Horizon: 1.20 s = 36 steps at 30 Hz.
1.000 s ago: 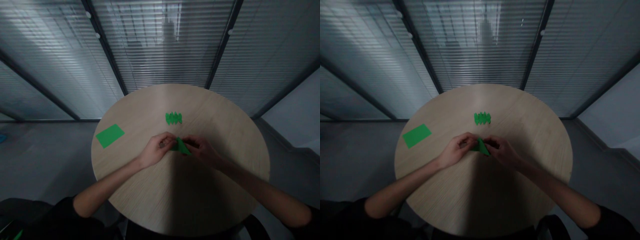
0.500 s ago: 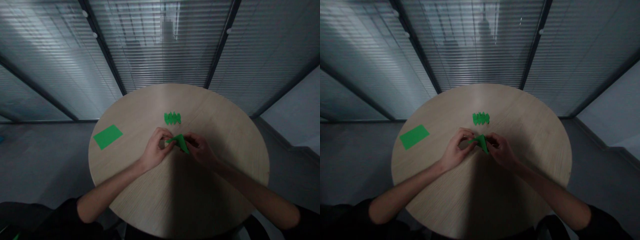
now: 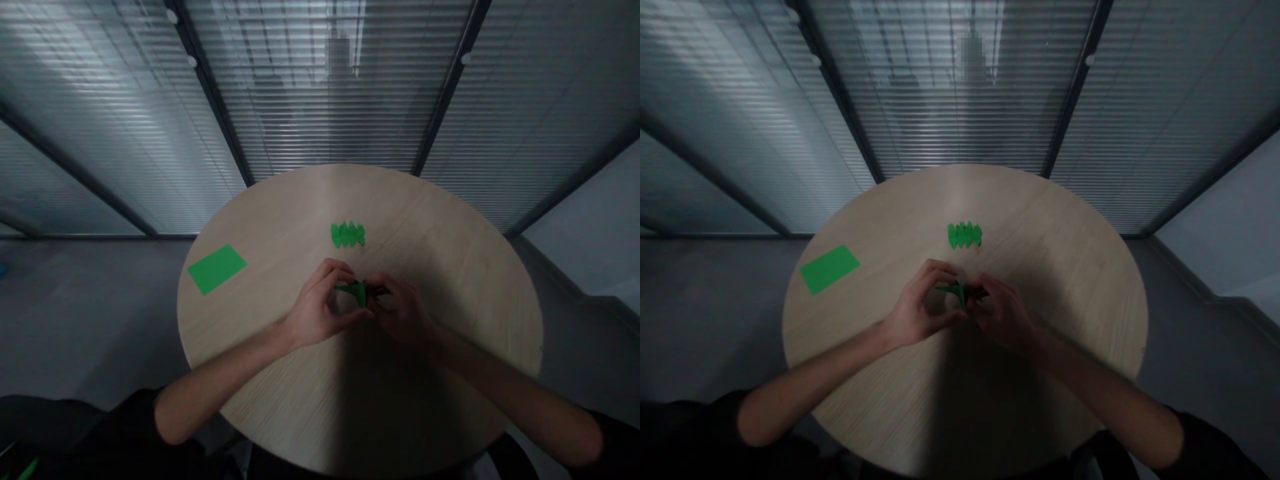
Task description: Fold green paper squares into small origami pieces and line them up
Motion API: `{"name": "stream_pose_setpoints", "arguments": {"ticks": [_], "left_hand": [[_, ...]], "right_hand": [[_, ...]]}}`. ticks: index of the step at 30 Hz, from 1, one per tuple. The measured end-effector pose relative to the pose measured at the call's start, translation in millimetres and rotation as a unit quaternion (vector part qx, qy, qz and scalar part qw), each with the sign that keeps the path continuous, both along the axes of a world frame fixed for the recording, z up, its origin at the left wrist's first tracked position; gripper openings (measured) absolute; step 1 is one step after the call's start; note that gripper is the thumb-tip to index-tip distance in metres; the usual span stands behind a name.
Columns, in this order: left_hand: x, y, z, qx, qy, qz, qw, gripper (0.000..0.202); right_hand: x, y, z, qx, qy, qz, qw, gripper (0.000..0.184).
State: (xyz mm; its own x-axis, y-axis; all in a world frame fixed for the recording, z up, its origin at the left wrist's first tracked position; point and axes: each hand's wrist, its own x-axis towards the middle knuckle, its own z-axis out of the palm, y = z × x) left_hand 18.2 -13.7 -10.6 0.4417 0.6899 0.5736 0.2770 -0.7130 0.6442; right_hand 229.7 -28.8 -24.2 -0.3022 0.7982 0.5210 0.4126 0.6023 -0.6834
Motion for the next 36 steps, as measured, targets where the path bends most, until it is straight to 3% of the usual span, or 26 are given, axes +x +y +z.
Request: {"name": "stream_pose_setpoints", "arguments": {"ticks": [6, 12, 22, 31, 36], "left_hand": [[-0.3, -0.9, 1.1, 0.0, 0.01, 0.003, 1.0, 0.024], [-1.9, -2.8, 4.1, 0.01, 0.019, -0.006, 1.0, 0.026], [-3.7, 0.8, 2.1, 0.022, -0.018, -0.015, 1.0, 0.003], [-4.0, -2.7, -3.5, -0.01, -0.032, 0.048, 0.998, 0.019], [0.1, -2.2, 6.1, -0.088, -0.013, 0.011, 0.996, 0.009]], "right_hand": [[-1.3, -1.9, 5.0, 0.09, -0.015, 0.019, 0.996, 0.009], [0.8, -3.9, 9.7, 0.105, -0.007, 0.021, 0.994, 0.012], [2.4, -2.4, 5.5, 0.077, 0.002, 0.033, 0.997, 0.014], [2.0, -4.0, 10.8, 0.023, 0.015, 0.037, 0.999, 0.005], [1.0, -3.3, 10.1, -0.073, 0.082, 0.032, 0.993, 0.009]]}}
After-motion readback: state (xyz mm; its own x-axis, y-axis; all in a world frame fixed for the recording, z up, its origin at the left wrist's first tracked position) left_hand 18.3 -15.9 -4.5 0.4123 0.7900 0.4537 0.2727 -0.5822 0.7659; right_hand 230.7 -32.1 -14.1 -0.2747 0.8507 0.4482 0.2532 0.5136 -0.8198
